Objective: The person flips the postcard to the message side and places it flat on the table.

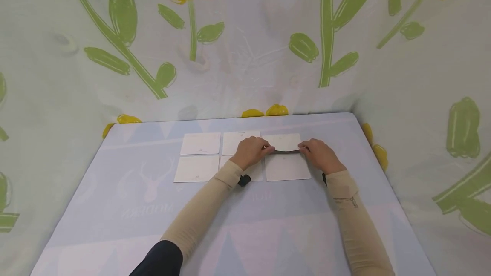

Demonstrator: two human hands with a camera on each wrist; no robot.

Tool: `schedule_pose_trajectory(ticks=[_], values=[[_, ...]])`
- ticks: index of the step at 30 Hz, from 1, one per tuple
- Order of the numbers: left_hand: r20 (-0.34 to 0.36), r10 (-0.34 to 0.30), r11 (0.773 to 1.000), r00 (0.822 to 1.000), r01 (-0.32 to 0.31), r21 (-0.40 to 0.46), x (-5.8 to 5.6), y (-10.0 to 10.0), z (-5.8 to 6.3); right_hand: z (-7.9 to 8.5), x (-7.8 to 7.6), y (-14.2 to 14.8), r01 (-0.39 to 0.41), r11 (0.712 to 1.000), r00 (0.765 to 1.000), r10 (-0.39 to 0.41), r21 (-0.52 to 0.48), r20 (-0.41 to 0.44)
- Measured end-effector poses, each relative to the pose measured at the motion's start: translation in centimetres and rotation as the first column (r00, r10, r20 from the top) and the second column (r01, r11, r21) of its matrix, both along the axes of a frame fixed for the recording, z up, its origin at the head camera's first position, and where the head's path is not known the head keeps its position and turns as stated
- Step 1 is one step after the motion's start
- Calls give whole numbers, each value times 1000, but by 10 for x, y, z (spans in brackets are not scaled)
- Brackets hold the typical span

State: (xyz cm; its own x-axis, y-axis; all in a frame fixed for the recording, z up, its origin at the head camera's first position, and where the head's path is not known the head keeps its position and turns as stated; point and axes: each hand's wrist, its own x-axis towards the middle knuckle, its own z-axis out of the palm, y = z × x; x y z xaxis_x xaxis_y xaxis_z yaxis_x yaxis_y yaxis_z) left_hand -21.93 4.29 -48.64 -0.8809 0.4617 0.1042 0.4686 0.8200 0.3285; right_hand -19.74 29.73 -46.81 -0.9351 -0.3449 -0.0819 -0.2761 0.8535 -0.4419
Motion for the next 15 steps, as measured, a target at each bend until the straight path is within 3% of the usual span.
schedule_pose_trajectory(ticks=[15], values=[[26, 28, 999, 999, -26, -42, -6, 5, -1, -1, -9, -1, 29, 1000, 998, -29, 4, 64]])
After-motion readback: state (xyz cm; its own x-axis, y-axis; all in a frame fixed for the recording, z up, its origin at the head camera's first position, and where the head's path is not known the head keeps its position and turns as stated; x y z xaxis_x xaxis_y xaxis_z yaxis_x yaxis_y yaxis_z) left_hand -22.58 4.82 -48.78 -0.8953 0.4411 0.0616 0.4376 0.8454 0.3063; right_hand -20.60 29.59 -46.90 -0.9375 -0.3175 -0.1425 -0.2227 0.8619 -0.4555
